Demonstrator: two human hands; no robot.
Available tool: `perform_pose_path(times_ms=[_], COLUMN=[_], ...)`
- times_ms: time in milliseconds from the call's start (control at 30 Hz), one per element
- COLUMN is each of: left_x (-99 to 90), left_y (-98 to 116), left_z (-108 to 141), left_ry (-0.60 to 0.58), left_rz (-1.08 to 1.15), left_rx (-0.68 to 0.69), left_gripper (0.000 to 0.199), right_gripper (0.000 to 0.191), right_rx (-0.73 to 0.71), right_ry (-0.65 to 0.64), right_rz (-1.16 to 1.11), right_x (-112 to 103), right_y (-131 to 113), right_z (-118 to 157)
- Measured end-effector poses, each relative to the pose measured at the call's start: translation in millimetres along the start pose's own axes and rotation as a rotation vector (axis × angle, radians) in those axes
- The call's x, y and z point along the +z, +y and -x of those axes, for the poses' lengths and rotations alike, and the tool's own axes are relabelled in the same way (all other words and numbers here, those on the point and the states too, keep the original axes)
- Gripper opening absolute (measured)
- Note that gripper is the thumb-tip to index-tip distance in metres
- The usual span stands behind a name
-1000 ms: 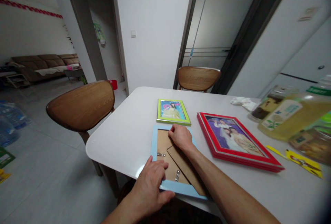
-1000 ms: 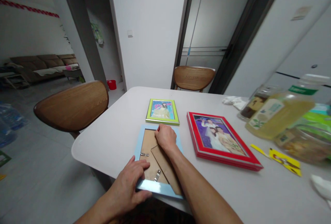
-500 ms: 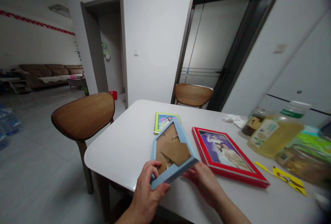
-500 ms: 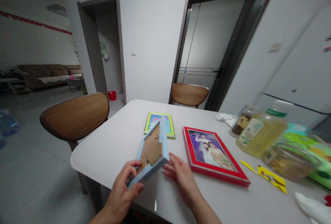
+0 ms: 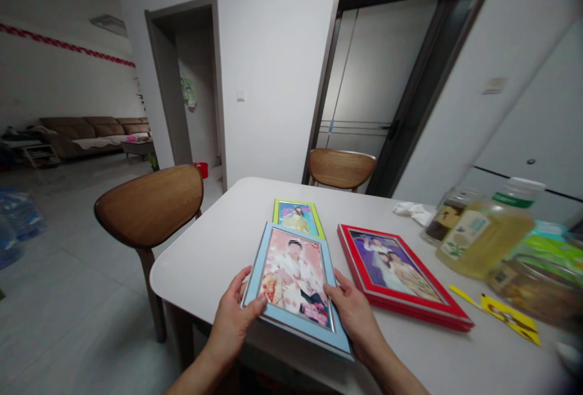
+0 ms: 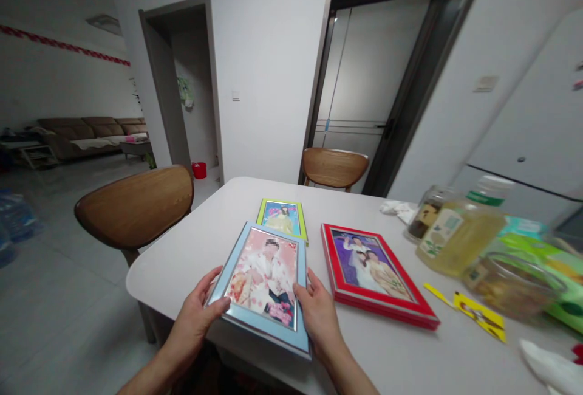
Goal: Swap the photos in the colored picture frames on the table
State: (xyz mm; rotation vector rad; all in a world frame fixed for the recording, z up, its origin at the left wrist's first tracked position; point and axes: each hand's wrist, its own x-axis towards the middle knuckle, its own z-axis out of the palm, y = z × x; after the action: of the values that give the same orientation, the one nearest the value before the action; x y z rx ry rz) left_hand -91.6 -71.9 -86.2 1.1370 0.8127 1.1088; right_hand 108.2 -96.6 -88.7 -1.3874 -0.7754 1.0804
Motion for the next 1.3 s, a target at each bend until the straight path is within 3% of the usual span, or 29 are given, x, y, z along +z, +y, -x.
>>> perform_pose_path(times_ms=[233,367,500,633,733,867,967,1067,1167,1300], left_x=[-6.9,-9.2,-10.0,-1.3,19.8,70.1,114.6,150.9,171.6,175.5], left_y=[-19.7,-15.6,-20.5,-32.2,-31.7,-16.2,-8.9,-17.4,-39.2,-65.4], left_z=[2.6,4.2,4.0,2.2,-2.2,-15.5,-32.9,-54.7,-74.6,-90.0], left_ry=[-0.103,-0.124,-0.206,-0.129,-0.102,-0.224,-0.304,-0.353,-0.375,-0.407], left_rz=[-0.523,-0.905,-1.085,-0.932,-0.828,-0.757,-0.746,-0.758,-0.732,-0.696], left_rx=[0.106,0.140,0.164,0.220,0.316,0.522,0.601,0.570,0.510,0.459], left_gripper=[0.055,0.069,0.085,0.076,0.073,0.078,0.076,0.080,0.082,0.083], right_gripper=[0.051,0.054,0.057,0.058,0.063,0.069,0.063,0.055,0.050,0.050], right_rx=[-0.177,-0.215,-0.243,-0.220,-0.219,-0.178,-0.152,-0.138,-0.132,-0.114], right_ry=[0.146,0.172,0.157,0.163,0.236,0.279,0.331,0.433,0.460,0.423], right_rz=[0.692,0.935,0.818,0.559,0.434,0.301,0.349,0.488,0.593,0.772], right_x=[-20.5,-20.8,-17.3,-21.6,-41.5,-94.4,-138.6,-170.0,-185.5,-198.4], right_y=[4.4,9.9,17.0,12.3,-4.3,-35.2,-53.4,-60.8,-57.8,-47.4], right_z=[-19.4,-17.9,-11.2,-1.2,4.9,-0.7,-16.8,-35.4,-51.1,-66.9])
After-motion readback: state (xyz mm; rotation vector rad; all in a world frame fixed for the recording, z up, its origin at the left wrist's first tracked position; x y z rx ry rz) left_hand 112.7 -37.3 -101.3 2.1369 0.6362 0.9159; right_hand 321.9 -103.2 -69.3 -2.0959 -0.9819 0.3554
